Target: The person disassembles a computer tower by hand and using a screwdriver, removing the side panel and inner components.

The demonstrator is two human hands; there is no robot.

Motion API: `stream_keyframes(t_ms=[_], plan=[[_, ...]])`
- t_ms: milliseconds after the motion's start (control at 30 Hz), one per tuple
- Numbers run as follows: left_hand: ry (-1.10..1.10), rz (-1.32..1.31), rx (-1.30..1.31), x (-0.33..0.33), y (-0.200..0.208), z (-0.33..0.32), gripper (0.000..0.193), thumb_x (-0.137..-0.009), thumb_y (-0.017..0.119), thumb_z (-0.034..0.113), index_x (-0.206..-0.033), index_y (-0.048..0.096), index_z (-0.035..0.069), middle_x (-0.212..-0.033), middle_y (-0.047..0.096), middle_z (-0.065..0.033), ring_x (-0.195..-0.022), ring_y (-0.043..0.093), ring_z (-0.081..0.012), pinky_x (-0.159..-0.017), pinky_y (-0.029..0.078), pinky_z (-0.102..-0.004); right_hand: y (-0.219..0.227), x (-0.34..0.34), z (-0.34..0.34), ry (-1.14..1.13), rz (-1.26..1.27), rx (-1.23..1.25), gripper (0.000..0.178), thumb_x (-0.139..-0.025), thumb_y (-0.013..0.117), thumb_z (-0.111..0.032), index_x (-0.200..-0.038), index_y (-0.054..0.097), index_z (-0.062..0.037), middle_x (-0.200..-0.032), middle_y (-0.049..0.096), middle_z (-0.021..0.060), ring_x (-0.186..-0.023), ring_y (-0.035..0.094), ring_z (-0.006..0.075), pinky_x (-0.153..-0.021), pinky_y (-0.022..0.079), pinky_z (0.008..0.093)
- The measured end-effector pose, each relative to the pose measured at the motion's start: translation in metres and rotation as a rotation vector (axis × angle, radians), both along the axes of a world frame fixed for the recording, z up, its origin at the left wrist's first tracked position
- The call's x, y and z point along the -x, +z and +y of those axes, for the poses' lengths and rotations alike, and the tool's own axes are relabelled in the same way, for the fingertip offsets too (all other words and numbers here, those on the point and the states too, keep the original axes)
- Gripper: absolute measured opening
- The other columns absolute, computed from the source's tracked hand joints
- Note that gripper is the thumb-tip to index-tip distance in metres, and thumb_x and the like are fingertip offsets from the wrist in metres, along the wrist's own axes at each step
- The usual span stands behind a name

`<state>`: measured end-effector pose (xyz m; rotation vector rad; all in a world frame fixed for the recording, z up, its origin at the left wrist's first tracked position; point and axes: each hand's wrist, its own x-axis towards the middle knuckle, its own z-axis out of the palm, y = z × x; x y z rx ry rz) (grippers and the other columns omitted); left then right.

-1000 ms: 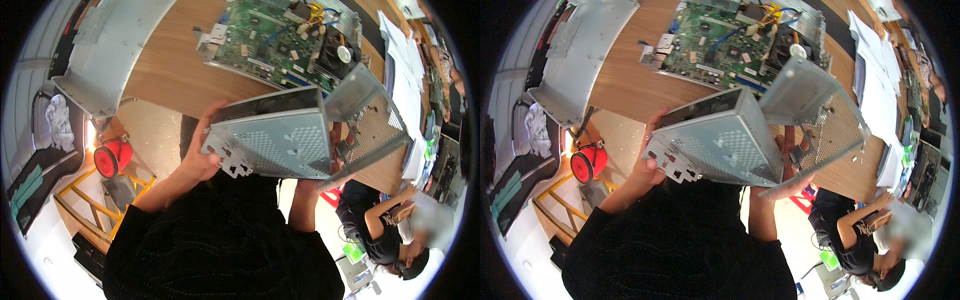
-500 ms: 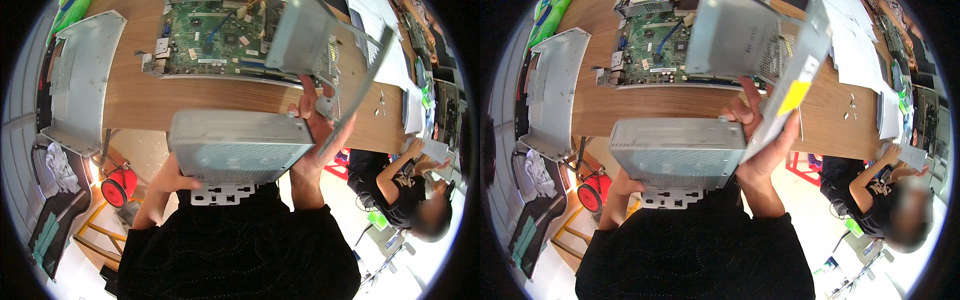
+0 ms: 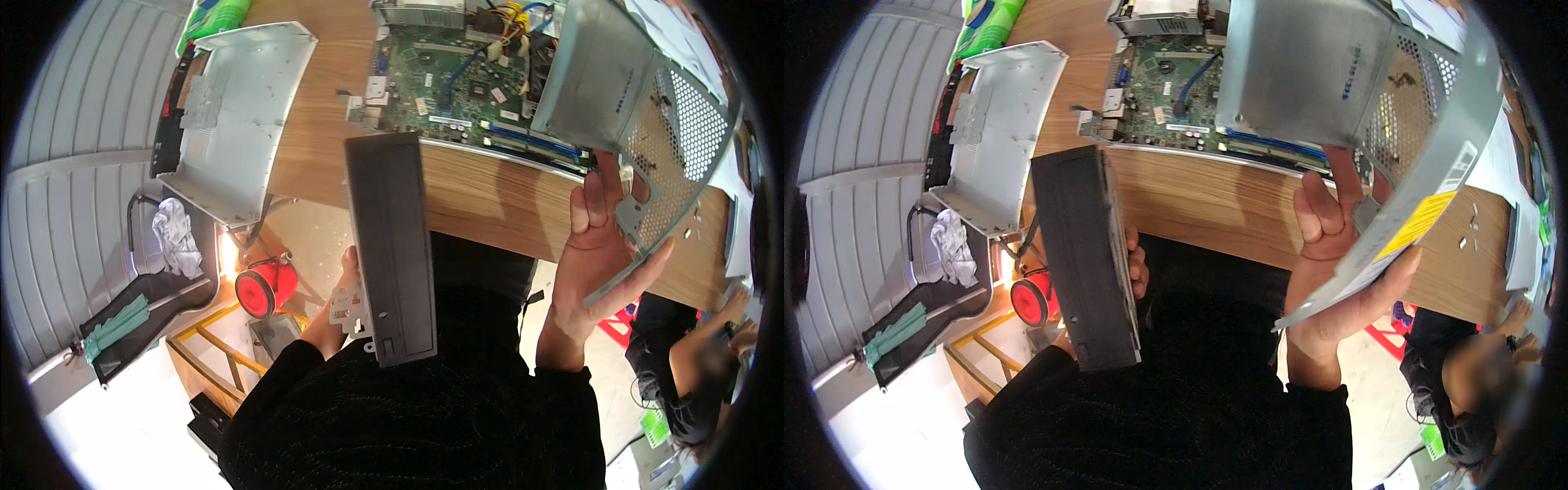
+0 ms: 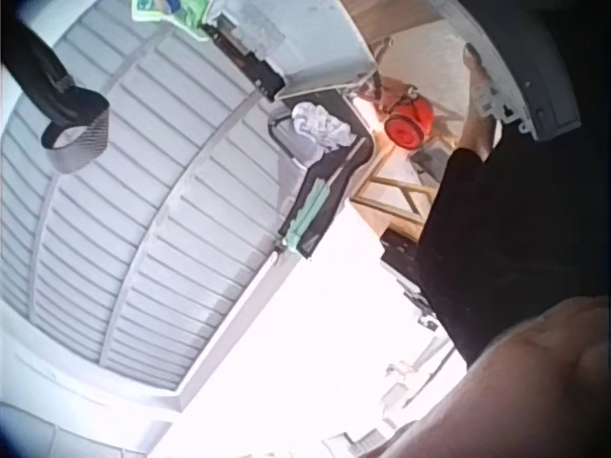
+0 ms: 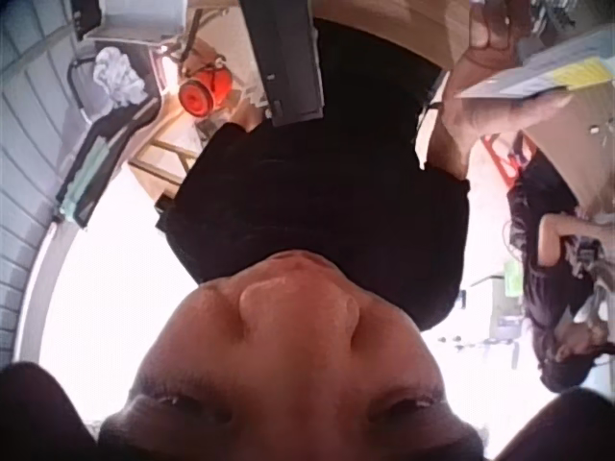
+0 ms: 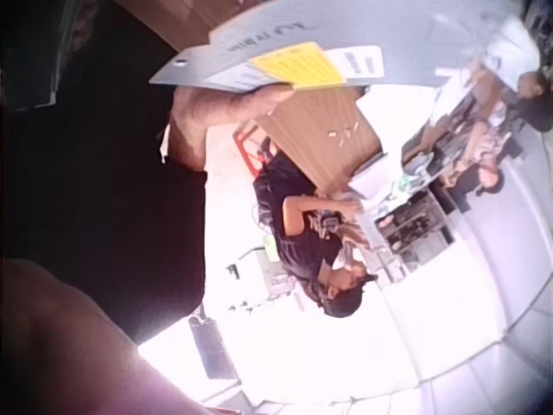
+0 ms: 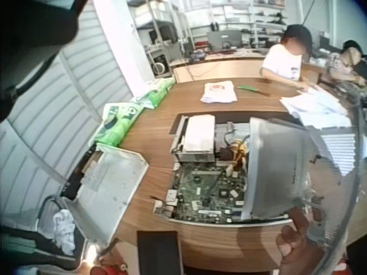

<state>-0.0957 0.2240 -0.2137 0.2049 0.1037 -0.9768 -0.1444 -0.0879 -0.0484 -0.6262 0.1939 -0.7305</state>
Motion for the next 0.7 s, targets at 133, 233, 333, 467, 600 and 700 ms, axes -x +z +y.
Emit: stream_keyframes(t_ms=[133, 233, 333, 467, 600, 700], plan=[[-0.005, 0.145, -0.282, 0.002, 0.01, -0.006, 0.055, -0.082, 0.064, 0.04, -0.116, 0.045, 0.001, -0.106, 0.057, -0.0211, -0.098, 0.059, -0.0367, -0.078, 0.054, -0.0425, -0.013, 0.008, 0.01, -0.115, 0.25, 0.031, 0.063, -0.093, 0.036, -0.046, -0.136, 0.032, -0.0007, -0.134, 0.038, 0.0294, -0.114, 0.052, 0.0366, -0.094, 0.047, 0.0425], [0.094, -0.166, -0.312, -0.009, 0.013, -0.012, 0.084, -0.064, 0.081, 0.04, -0.128, 0.044, 0.0, -0.122, 0.055, -0.0137, -0.11, 0.055, -0.0307, -0.091, 0.048, -0.0416, -0.017, 0.025, 0.014, -0.001, 0.279, 0.216, 0.061, -0.091, 0.043, -0.042, -0.135, 0.034, -0.0005, -0.129, 0.048, 0.0162, -0.115, 0.051, 0.0302, -0.093, 0.046, 0.0395], [0.091, -0.364, -0.412, -0.024, 0.04, -0.028, 0.089, -0.064, 0.081, 0.04, -0.132, 0.039, 0.0, -0.127, 0.05, -0.013, -0.115, 0.05, -0.0294, -0.095, 0.043, -0.0432, -0.031, 0.037, 0.012, 0.089, 0.252, 0.342, 0.059, -0.086, 0.057, -0.034, -0.127, 0.041, 0.005, -0.118, 0.055, 0.0146, -0.104, 0.057, 0.0232, -0.091, 0.044, 0.0352], [0.093, -0.453, -0.503, -0.028, 0.055, -0.049, 0.096, -0.062, 0.081, 0.048, -0.133, 0.036, 0.001, -0.129, 0.047, -0.013, -0.118, 0.046, -0.0278, -0.098, 0.039, -0.0421, -0.027, 0.028, 0.018, 0.129, 0.457, 0.572, 0.094, -0.074, 0.068, -0.049, -0.132, 0.033, 0.0155, -0.125, 0.05, 0.0262, -0.114, 0.051, 0.0261, -0.097, 0.036, 0.0341], [0.077, -0.478, -0.527, -0.019, 0.048, -0.053, 0.098, -0.059, 0.082, 0.05, -0.131, 0.039, 0.002, -0.128, 0.048, -0.0102, -0.118, 0.046, -0.0247, -0.098, 0.037, -0.0407, -0.045, 0.023, 0.021, 0.167, 0.413, 0.655, 0.093, -0.072, 0.069, -0.049, -0.131, 0.035, 0.0155, -0.122, 0.052, 0.0267, -0.11, 0.054, 0.0258, -0.096, 0.037, 0.0329], [0.054, -0.66, -0.647, -0.018, 0.046, -0.046, 0.095, -0.058, 0.083, 0.05, -0.129, 0.042, 0.002, -0.126, 0.049, -0.0084, -0.117, 0.046, -0.0223, -0.097, 0.037, -0.0393, -0.057, 0.029, 0.015, 0.286, 0.365, 0.527, 0.092, -0.071, 0.072, -0.044, -0.132, 0.035, 0.0149, -0.123, 0.051, 0.0266, -0.112, 0.053, 0.0254, -0.097, 0.036, 0.0325]])
